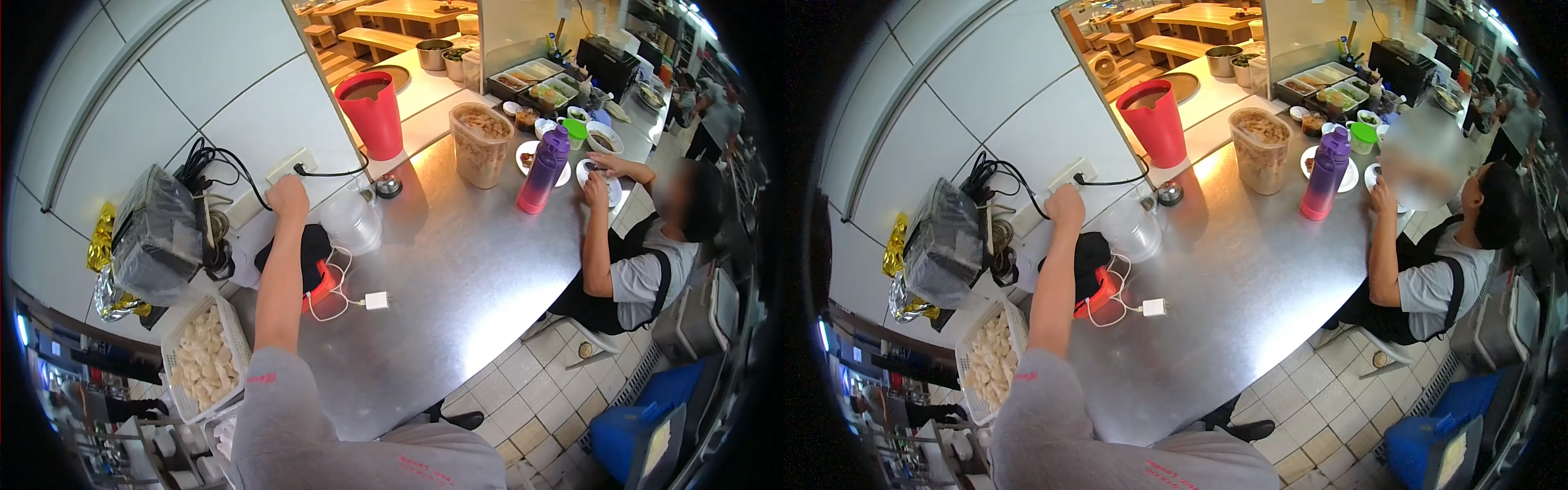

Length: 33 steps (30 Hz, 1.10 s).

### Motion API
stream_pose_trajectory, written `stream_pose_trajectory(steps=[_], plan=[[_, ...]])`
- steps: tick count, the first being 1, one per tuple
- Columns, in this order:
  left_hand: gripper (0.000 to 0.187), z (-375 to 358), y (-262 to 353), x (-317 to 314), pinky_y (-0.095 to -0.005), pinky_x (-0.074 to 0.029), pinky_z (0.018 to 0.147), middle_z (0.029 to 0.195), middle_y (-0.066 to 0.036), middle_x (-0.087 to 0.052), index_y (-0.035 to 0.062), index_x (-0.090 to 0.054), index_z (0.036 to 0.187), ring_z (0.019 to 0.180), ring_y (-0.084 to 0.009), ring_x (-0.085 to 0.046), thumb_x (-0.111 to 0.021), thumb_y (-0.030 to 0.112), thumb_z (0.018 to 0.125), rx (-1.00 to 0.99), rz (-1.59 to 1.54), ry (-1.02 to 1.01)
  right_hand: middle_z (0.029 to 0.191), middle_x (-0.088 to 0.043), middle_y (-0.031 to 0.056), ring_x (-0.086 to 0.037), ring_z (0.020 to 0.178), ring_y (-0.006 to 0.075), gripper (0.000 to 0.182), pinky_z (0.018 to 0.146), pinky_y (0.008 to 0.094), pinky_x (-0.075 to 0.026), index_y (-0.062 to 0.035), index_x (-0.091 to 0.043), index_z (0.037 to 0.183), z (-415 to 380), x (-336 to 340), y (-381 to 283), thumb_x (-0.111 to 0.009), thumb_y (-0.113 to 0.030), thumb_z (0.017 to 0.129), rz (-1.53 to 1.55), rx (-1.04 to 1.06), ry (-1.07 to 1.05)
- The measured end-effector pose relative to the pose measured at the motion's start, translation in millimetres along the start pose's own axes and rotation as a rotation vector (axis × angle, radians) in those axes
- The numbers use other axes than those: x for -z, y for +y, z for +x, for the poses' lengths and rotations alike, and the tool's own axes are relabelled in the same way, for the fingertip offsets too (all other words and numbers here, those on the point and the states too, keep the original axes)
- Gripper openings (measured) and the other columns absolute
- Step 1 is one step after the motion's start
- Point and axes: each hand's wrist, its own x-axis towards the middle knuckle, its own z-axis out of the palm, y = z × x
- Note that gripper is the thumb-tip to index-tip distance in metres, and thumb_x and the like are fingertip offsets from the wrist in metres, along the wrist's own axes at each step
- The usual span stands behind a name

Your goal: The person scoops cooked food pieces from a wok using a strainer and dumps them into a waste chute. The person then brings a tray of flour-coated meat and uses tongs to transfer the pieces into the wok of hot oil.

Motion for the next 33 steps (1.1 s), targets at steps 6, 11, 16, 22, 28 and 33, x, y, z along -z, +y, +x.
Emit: stream_pose_trajectory(steps=[6, 11, 16, 22, 28, 33], plan=[[0.013, 8.4, 8.2, -6.5, -0.0384, -0.055, 0.069, 0.086, -0.011, -0.07, 0.0075, -0.07, 0.081, 0.08, -0.027, -0.069, -0.058, 0.009, 0.084, 0.077, -0.058, -0.03, 0.08, -0.068, 0.0173, -0.065, 0.077, 0.0302, 0.034, 0.068, 0.0384, -0.051, -0.0015, -0.068, 0.09, 7.6, 9.7, -4.3, -0.06, -0.032, 0.079, -0.021, 0.021, -0.009], [0.015, 3.8, 6.4, -10.5, -0.0384, -0.055, 0.065, 0.086, -0.012, -0.07, 0.007, -0.07, 0.08, 0.079, -0.0273, -0.069, -0.056, 0.009, 0.085, 0.045, -0.064, 0.053, 0.08, -0.068, 0.0174, -0.065, 0.076, 0.03, 0.034, 0.067, 0.0384, -0.051, -0.0014, -0.068, 0.09, 17.0, 19.8, -10.4, -0.061, -0.032, 0.079, -0.036, 0.052, -0.015], [0.016, -24.8, 0.1, 39.9, -0.0411, -0.045, 0.076, 0.083, -0.009, -0.068, 0.0077, -0.068, 0.088, 0.081, -0.0253, -0.067, -0.053, 0.013, 0.083, -0.107, 0.074, 0.188, 0.08, -0.068, 0.0175, -0.065, 0.076, 0.0299, 0.034, 0.067, 0.0384, -0.051, -0.0012, -0.068, 0.09, 29.6, 19.1, -19.6, -0.061, -0.032, 0.079, -0.057, 0.118, -0.04], [0.032, -117.1, -71.8, 156.8, -0.0455, -0.037, 0.09, 0.12, -0.013, -0.053, 0.0053, -0.06, 0.107, 0.117, -0.0284, -0.048, -0.057, 0.009, 0.075, -0.064, -0.009, 0.646, 0.08, -0.068, 0.0177, -0.065, 0.075, 0.0298, 0.034, 0.066, 0.0383, -0.051, -0.001, -0.067, 0.091, 47.6, 25.9, -21.8, -0.061, -0.032, 0.079, -0.042, 0.186, -0.044], [0.07, -169.1, -126.1, 189.7, -0.0537, -0.021, 0.106, 0.147, -0.023, -0.023, 0.0033, -0.039, 0.136, 0.136, -0.0411, -0.02, -0.057, 0.01, 0.069, 0.117, -0.085, 0.783, 0.08, -0.068, 0.0178, -0.065, 0.074, 0.0297, 0.033, 0.065, 0.0383, -0.051, -0.0008, -0.067, 0.091, 55.7, 26.7, -17.6, -0.061, -0.032, 0.079, -0.011, 0.234, -0.044], [0.075, -171.8, -138.6, 189.2, -0.0538, -0.016, 0.109, 0.149, -0.024, -0.02, 0.0034, -0.034, 0.14, 0.138, -0.0417, -0.016, -0.058, 0.011, 0.068, 0.097, -0.136, 0.769, 0.08, -0.067, 0.018, -0.065, 0.073, 0.0296, 0.033, 0.064, 0.0383, -0.051, -0.0006, -0.067, 0.091, 55.1, 28.1, -9.6, -0.061, -0.031, 0.079, 0.013, 0.257, -0.037]])
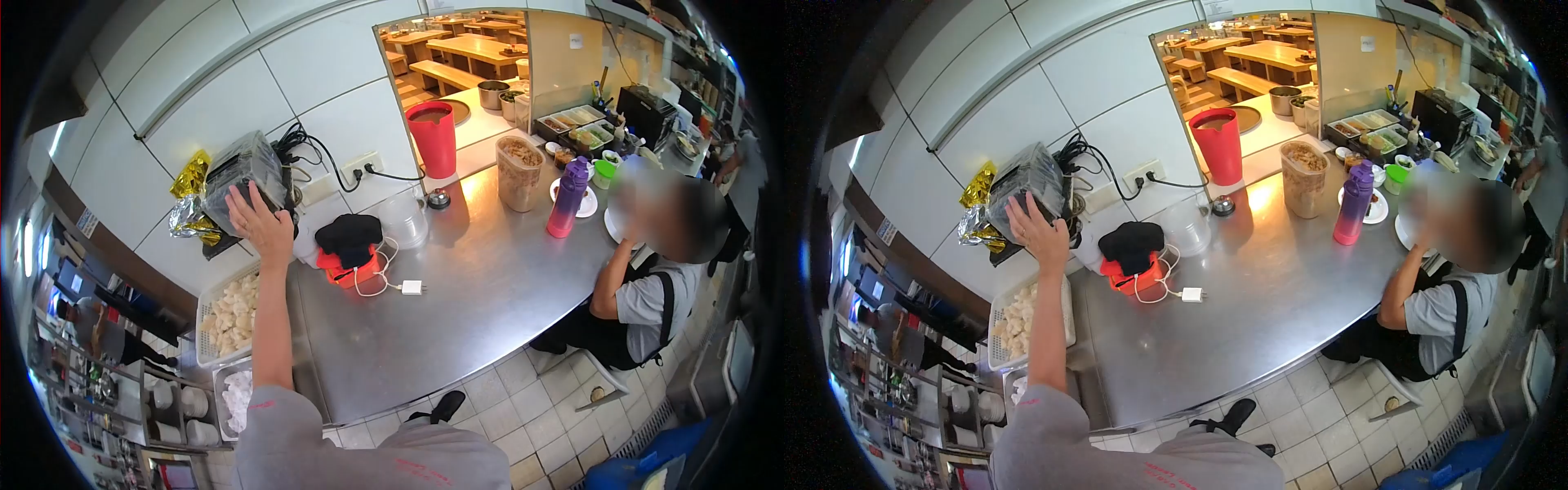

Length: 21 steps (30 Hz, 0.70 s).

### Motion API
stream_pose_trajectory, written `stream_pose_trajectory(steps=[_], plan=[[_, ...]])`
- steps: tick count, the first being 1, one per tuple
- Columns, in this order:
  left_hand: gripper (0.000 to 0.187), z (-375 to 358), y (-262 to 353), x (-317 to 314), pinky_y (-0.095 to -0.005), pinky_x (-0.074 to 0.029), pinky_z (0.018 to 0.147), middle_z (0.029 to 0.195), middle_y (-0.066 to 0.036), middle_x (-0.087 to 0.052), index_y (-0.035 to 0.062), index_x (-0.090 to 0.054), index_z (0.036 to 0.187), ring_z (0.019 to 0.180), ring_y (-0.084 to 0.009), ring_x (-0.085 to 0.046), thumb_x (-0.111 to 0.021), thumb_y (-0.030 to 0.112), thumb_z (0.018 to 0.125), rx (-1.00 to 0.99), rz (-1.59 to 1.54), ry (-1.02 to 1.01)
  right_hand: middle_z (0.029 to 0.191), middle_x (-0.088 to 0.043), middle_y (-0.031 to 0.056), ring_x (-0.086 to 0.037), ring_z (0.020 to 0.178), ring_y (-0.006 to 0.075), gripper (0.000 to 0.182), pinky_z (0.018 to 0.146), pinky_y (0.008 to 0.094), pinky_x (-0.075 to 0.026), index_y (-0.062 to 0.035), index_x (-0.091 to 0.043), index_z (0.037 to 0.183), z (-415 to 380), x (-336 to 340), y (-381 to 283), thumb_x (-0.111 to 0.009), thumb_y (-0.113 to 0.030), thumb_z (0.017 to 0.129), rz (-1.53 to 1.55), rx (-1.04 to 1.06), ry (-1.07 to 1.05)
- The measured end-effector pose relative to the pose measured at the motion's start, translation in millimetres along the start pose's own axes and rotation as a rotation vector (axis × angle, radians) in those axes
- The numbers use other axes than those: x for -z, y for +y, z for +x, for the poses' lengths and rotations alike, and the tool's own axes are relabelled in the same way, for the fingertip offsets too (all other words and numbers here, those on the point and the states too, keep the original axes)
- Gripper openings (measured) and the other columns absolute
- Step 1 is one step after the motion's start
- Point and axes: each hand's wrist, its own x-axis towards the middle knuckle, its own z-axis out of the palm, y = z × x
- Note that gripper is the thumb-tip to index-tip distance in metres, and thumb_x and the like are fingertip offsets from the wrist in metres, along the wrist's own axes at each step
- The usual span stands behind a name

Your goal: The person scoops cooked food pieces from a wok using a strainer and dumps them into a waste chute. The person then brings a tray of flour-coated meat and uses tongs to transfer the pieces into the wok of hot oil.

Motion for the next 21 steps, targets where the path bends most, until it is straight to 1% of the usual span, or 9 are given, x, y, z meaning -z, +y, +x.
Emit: stream_pose_trajectory(steps=[2, 5, 8, 11, 14, 18, 21], plan=[[0.076, 2.5, 1.7, -0.6, -0.0535, -0.016, 0.109, 0.149, -0.024, -0.018, 0.0033, -0.034, 0.14, 0.138, -0.0415, -0.016, -0.058, 0.011, 0.068, -0.002, -0.015, -0.03, 0.079, -0.067, 0.018, -0.064, 0.072, 0.0295, 0.033, 0.064, 0.0383, -0.051, -0.0006, -0.067, 0.091, -4.2, 2.1, 1.6, -0.061, -0.031, 0.079, 0.004, 0.004, 0.005], [0.078, 4.8, 7.4, 1.7, -0.0529, -0.017, 0.109, 0.149, -0.024, -0.018, 0.0045, -0.032, 0.141, 0.137, -0.042, -0.018, -0.059, 0.01, 0.068, 0.004, -0.051, -0.013, 0.079, -0.067, 0.0181, -0.064, 0.072, 0.0295, 0.033, 0.064, 0.0383, -0.051, -0.0005, -0.067, 0.091, -12.3, -0.1, 4.9, -0.061, -0.031, 0.079, 0.018, -0.007, 0.009], [0.077, 7.3, 3.2, -10.2, -0.0527, -0.019, 0.108, 0.149, -0.024, -0.017, 0.0053, -0.032, 0.141, 0.137, -0.0417, -0.019, -0.06, 0.011, 0.07, 0.002, 0.007, 0.041, 0.079, -0.067, 0.0181, -0.064, 0.071, 0.0294, 0.033, 0.063, 0.0383, -0.05, -0.0004, -0.067, 0.091, -18.6, -2.8, 10.1, -0.061, -0.031, 0.079, 0.026, -0.015, 0.013], [0.075, 10.3, 5.4, -16.2, -0.0521, -0.021, 0.107, 0.149, -0.024, -0.017, 0.0065, -0.032, 0.142, 0.137, -0.0414, -0.019, -0.061, 0.01, 0.073, 0.038, 0.05, 0.051, 0.079, -0.067, 0.0182, -0.064, 0.071, 0.0293, 0.033, 0.063, 0.0383, -0.05, -0.0003, -0.067, 0.091, -24.1, -4.1, 16.0, -0.061, -0.031, 0.079, 0.029, -0.021, 0.011], [0.075, 13.0, 5.6, -28.3, -0.0511, -0.024, 0.106, 0.149, -0.024, -0.018, 0.0074, -0.031, 0.143, 0.137, -0.0413, -0.019, -0.06, 0.007, 0.074, 0.059, 0.088, 0.113, 0.079, -0.067, 0.0183, -0.064, 0.07, 0.0293, 0.033, 0.062, 0.0383, -0.05, -0.0002, -0.067, 0.091, -29.2, -5.2, 21.2, -0.061, -0.031, 0.079, 0.039, -0.032, 0.015], [0.065, 14.1, 8.8, -33.6, -0.0498, -0.028, 0.105, 0.148, -0.024, -0.021, 0.0079, -0.038, 0.139, 0.135, -0.0409, -0.022, -0.054, 0.003, 0.076, 0.041, 0.095, 0.209, 0.079, -0.067, 0.0184, -0.064, 0.07, 0.0292, 0.033, 0.062, 0.0383, -0.05, -0.0001, -0.066, 0.091, -38.8, -4.3, 29.9, -0.062, -0.031, 0.079, 0.043, -0.052, 0.022], [0.064, 11.5, 5.4, -34.0, -0.05, -0.028, 0.104, 0.148, -0.023, -0.022, 0.0082, -0.039, 0.139, 0.135, -0.0407, -0.023, -0.053, 0.003, 0.077, 0.035, 0.111, 0.18, 0.079, -0.067, 0.0185, -0.064, 0.069, 0.0291, 0.033, 0.061, 0.0383, -0.05, 0.0, -0.066, 0.091, -46.7, -5.0, 35.7, -0.062, -0.031, 0.079, 0.039, -0.064, 0.015]])
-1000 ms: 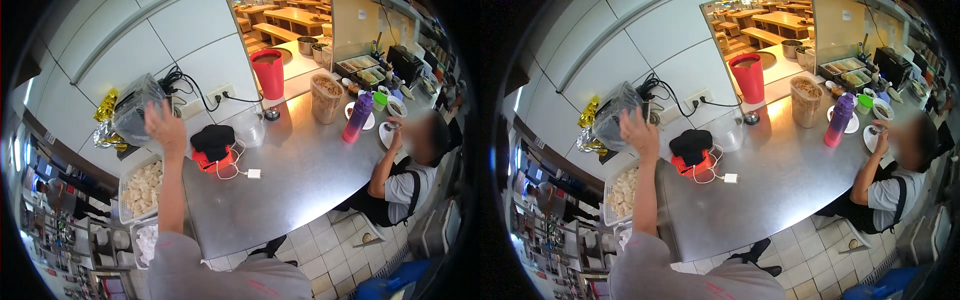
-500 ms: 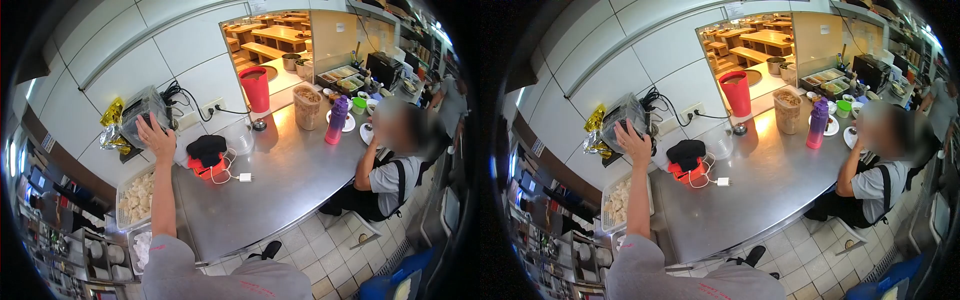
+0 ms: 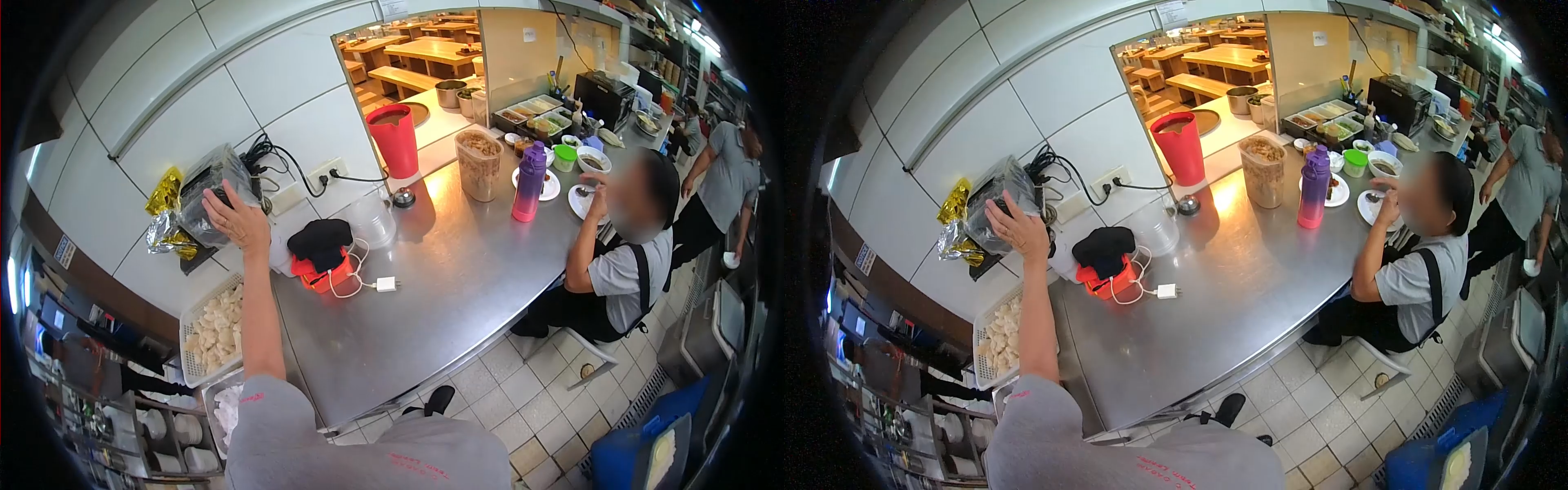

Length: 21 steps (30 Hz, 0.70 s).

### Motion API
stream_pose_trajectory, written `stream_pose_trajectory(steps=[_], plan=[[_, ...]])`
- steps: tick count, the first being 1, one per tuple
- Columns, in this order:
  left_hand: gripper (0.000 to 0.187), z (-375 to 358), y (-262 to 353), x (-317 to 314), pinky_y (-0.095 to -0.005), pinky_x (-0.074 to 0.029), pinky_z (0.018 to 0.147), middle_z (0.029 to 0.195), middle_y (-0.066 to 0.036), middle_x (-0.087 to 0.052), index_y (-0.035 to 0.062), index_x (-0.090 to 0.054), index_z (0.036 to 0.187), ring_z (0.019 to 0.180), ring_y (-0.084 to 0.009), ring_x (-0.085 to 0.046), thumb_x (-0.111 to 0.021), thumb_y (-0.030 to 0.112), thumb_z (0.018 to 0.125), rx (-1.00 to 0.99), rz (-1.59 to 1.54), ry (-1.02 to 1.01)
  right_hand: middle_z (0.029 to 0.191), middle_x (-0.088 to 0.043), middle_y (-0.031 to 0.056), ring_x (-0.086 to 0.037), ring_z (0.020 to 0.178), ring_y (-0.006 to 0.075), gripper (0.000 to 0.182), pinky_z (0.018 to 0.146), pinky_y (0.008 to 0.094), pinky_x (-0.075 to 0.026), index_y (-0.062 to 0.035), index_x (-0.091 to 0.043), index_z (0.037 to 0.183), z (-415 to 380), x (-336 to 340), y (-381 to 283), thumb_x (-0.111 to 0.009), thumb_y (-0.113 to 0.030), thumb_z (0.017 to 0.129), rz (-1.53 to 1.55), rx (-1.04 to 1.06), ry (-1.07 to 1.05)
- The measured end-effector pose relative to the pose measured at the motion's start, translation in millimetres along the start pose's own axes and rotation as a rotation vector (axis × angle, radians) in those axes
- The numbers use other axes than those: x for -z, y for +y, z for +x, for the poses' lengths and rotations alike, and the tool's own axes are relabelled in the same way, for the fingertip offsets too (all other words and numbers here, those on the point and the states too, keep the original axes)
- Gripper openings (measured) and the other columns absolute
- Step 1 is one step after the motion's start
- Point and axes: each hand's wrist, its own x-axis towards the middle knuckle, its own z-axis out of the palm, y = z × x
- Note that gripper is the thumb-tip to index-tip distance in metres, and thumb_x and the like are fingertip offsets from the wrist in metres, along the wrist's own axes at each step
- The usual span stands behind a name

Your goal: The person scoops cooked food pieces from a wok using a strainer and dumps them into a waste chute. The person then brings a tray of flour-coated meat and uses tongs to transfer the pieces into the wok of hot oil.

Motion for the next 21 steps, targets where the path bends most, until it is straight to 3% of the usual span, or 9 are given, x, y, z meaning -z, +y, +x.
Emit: stream_pose_trajectory(steps=[21], plan=[[0.068, 0.0, -6.7, -3.8, -0.0481, -0.03, 0.105, 0.147, -0.022, -0.023, 0.0074, -0.037, 0.139, 0.136, -0.0394, -0.022, -0.057, 0.003, 0.075, -0.035, -0.02, -0.009, 0.079, -0.067, 0.019, -0.064, 0.066, 0.0287, 0.033, 0.058, 0.0382, -0.05, 0.0007, -0.066, 0.091, -20.6, -2.7, 19.5, -0.062, -0.03, 0.08, 0.01, -0.089, 0.001]])
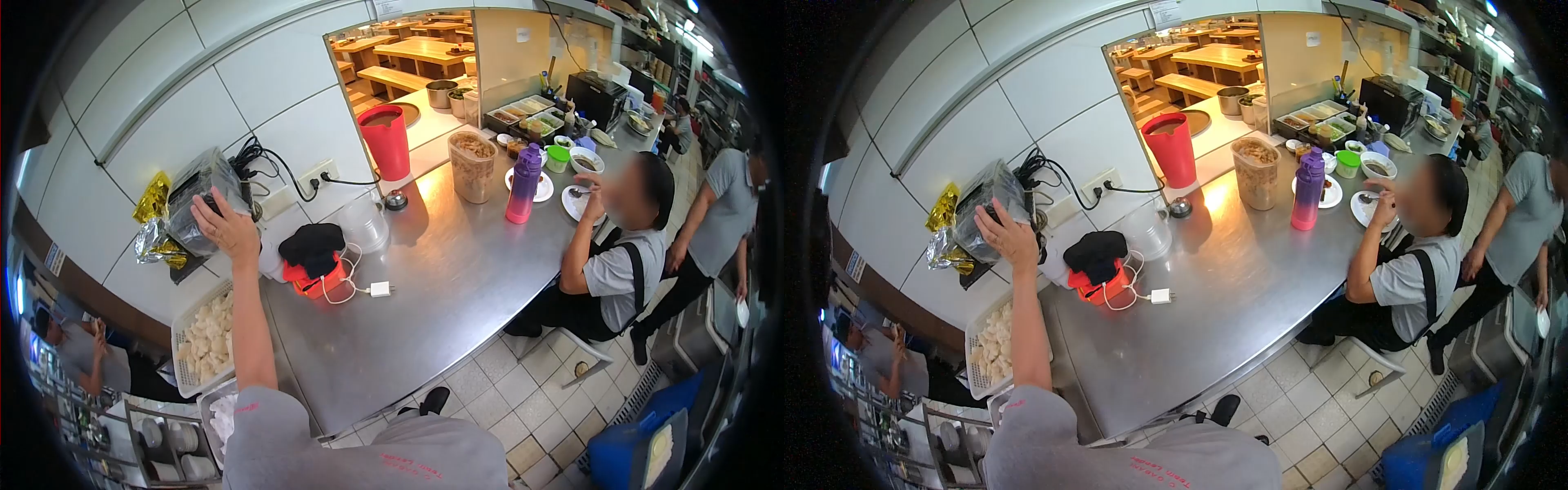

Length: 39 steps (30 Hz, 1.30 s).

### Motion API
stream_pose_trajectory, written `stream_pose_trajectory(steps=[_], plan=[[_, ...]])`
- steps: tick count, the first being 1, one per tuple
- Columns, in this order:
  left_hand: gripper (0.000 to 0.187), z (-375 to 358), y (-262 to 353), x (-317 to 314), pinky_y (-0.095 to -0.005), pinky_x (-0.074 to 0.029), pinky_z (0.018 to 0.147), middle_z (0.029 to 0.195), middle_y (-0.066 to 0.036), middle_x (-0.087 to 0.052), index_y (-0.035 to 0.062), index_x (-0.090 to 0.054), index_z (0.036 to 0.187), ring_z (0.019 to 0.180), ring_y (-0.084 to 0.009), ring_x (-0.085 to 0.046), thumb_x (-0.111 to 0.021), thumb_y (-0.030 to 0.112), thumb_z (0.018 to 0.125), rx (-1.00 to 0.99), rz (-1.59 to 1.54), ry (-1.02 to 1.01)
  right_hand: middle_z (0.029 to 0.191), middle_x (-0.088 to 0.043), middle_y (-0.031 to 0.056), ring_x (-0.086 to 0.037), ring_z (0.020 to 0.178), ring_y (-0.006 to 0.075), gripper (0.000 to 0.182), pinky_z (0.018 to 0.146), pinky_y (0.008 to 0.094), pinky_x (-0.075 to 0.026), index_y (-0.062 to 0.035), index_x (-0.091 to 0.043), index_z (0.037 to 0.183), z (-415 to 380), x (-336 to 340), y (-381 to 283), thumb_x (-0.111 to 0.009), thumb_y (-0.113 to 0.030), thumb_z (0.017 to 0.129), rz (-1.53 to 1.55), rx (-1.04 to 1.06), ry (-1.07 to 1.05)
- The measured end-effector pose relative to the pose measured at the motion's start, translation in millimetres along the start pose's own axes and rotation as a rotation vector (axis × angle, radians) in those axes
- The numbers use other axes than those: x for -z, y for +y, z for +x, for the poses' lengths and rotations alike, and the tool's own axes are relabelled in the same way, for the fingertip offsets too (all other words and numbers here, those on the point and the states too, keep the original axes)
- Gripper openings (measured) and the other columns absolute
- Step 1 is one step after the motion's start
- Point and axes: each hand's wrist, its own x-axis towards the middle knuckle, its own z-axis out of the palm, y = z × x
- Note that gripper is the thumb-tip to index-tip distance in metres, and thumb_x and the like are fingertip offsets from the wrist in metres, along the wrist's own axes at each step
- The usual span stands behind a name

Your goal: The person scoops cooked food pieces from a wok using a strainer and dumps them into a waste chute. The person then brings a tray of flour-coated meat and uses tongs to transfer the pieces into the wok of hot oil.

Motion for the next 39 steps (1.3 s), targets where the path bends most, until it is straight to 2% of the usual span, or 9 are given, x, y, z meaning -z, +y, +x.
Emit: stream_pose_trajectory(steps=[13, 24, 28, 32, 35, 36, 37, 38, 39], plan=[[0.076, 1.3, 3.3, 6.8, -0.0499, -0.026, 0.106, 0.149, -0.024, -0.016, 0.0049, -0.031, 0.143, 0.137, -0.0418, -0.016, -0.059, 0.005, 0.072, -0.011, -0.027, -0.052, 0.078, -0.066, 0.0193, -0.064, 0.064, 0.0284, 0.033, 0.057, 0.0382, -0.05, 0.0012, -0.065, 0.091, -28.9, -17.9, 47.0, -0.063, -0.03, 0.08, 0.035, -0.082, -0.016], [0.074, 2.0, 5.4, -0.6, -0.0529, -0.024, 0.107, 0.149, -0.025, -0.015, 0.0045, -0.029, 0.143, 0.135, -0.0449, -0.017, -0.055, 0.004, 0.074, -0.001, -0.046, -0.068, 0.078, -0.066, 0.0196, -0.063, 0.062, 0.0281, 0.033, 0.055, 0.0381, -0.05, 0.0015, -0.065, 0.091, -71.6, -32.3, 84.1, -0.063, -0.029, 0.08, 0.089, -0.207, -0.006], [0.08, -2.3, 1.9, -8.1, -0.0538, -0.02, 0.109, 0.151, -0.025, -0.011, 0.0073, -0.024, 0.146, 0.137, -0.0442, -0.013, -0.061, 0.018, 0.076, 0.023, 0.083, -0.129, 0.078, -0.066, 0.0197, -0.063, 0.061, 0.028, 0.033, 0.055, 0.0381, -0.05, 0.0017, -0.065, 0.091, -99.5, -43.9, 107.3, -0.063, -0.029, 0.08, 0.119, -0.264, 0.005], [0.073, -9.9, 10.2, 3.6, -0.0585, -0.022, 0.105, 0.149, -0.027, -0.016, 0.0048, -0.029, 0.144, 0.135, -0.0474, -0.019, -0.059, 0.018, 0.08, -0.004, 0.051, 0.063, 0.078, -0.066, 0.0198, -0.063, 0.061, 0.028, 0.033, 0.054, 0.0381, -0.049, 0.0018, -0.065, 0.091, -123.0, -64.1, 144.4, -0.063, -0.029, 0.08, 0.158, -0.291, 0.013], [0.07, -26.5, 52.4, 42.1, -0.0597, -0.019, 0.107, 0.149, -0.028, -0.014, 0.002, -0.03, 0.143, 0.135, -0.0486, -0.017, -0.06, 0.02, 0.082, -0.035, -0.236, 0.172, 0.078, -0.066, 0.0199, -0.063, 0.06, 0.0279, 0.033, 0.054, 0.0381, -0.049, 0.0019, -0.065, 0.091, -136.1, -97.7, 208.4, -0.063, -0.029, 0.08, 0.194, -0.177, 0.021], [0.069, -37.4, 74.3, 53.5, -0.0597, -0.018, 0.107, 0.15, -0.028, -0.014, 0.002, -0.031, 0.143, 0.136, -0.0478, -0.017, -0.06, 0.019, 0.083, -0.04, -0.34, 0.146, 0.078, -0.066, 0.0229, -0.065, 0.066, 0.0305, 0.035, 0.06, 0.0403, -0.051, 0.0003, -0.066, 0.082, -150.6, -92.0, 191.1, -0.062, -0.034, 0.079, 0.037, -0.192, 0.033], [0.068, -51.9, 99.8, 64.2, -0.0596, -0.017, 0.108, 0.15, -0.028, -0.013, 0.002, -0.031, 0.142, 0.136, -0.047, -0.017, -0.06, 0.018, 0.083, -0.045, -0.457, 0.118, 0.072, -0.065, 0.0219, -0.065, 0.065, 0.0306, 0.034, 0.061, 0.0396, -0.051, 0.002, -0.066, 0.081, -155.4, -120.0, 204.7, -0.062, -0.032, 0.079, 0.188, -0.247, 0.26], [0.066, -68.7, 132.6, 77.6, -0.0582, -0.017, 0.108, 0.15, -0.027, -0.014, 0.0016, -0.032, 0.142, 0.137, -0.0452, -0.017, -0.06, 0.017, 0.083, -0.034, -0.597, 0.016, 0.059, -0.061, 0.0102, -0.057, 0.049, 0.02, 0.024, 0.047, 0.035, -0.045, -0.0012, -0.063, 0.065, -195.2, -57.2, 85.5, -0.059, -0.02, 0.08, 0.415, -0.379, 0.209], [0.065, -85.9, 163.4, 92.7, -0.0569, -0.018, 0.109, 0.15, -0.026, -0.015, 0.0013, -0.033, 0.141, 0.137, -0.0433, -0.018, -0.059, 0.015, 0.084, -0.035, -0.737, -0.088, 0.06, -0.061, 0.0105, -0.059, 0.051, 0.02, 0.023, 0.046, 0.0335, -0.045, 0.0002, -0.063, 0.072, -208.3, -45.6, 56.7, -0.059, -0.021, 0.081, 0.41, -0.418, 0.263]])
